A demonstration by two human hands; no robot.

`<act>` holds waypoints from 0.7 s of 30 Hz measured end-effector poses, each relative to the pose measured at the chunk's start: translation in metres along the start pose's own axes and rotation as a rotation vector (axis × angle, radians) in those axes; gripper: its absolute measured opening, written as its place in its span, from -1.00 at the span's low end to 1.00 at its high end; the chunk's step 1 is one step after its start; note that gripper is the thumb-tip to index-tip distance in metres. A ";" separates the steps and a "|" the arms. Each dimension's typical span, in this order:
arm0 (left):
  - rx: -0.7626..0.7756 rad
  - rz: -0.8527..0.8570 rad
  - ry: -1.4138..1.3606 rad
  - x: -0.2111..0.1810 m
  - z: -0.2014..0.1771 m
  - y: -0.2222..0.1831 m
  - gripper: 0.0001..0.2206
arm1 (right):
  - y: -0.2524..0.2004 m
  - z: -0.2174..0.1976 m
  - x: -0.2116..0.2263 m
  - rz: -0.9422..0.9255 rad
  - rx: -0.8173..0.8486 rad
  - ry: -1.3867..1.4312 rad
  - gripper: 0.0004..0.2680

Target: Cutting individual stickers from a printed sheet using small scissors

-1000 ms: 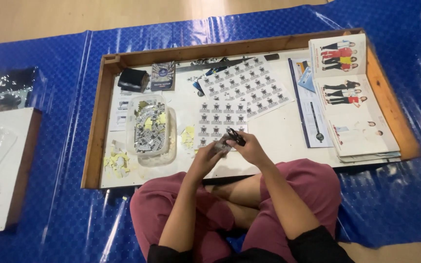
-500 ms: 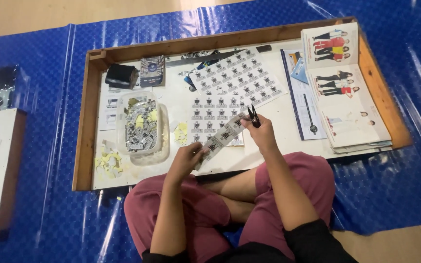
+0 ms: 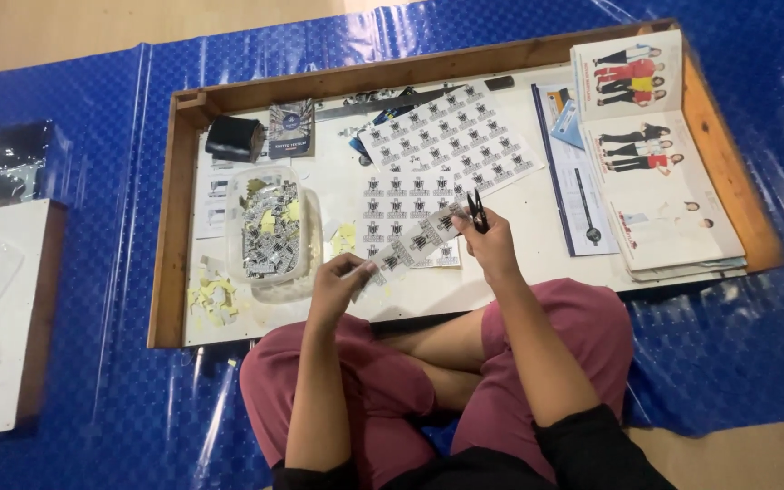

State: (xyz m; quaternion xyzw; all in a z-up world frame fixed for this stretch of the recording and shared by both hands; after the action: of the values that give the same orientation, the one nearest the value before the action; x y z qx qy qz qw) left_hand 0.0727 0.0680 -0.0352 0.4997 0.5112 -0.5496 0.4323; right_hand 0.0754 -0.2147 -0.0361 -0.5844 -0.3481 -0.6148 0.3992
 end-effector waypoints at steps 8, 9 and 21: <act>-0.137 -0.050 -0.581 0.030 0.022 0.015 -0.55 | -0.005 0.011 0.006 0.073 -0.115 0.176 -0.89; 0.026 -0.133 -0.782 0.030 0.033 0.013 -0.42 | -0.008 0.014 0.008 0.081 -0.127 0.188 -0.90; -0.136 -0.004 -0.417 -0.004 0.013 -0.006 -0.78 | -0.008 0.005 0.007 -0.022 -0.085 0.151 -0.91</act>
State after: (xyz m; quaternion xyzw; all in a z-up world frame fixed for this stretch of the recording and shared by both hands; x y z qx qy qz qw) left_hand 0.0659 0.0556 -0.0303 0.3439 0.4477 -0.6063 0.5601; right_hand 0.0705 -0.2076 -0.0282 -0.5490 -0.2970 -0.6756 0.3924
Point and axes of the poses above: each hand's wrist, its own y-axis towards the middle knuckle, its own z-axis out of the palm, x = y × z, the point moved 1 cm from there along y, towards the middle knuckle, and after that the axes turned 3 degrees about -x, right-handed, at the moved point
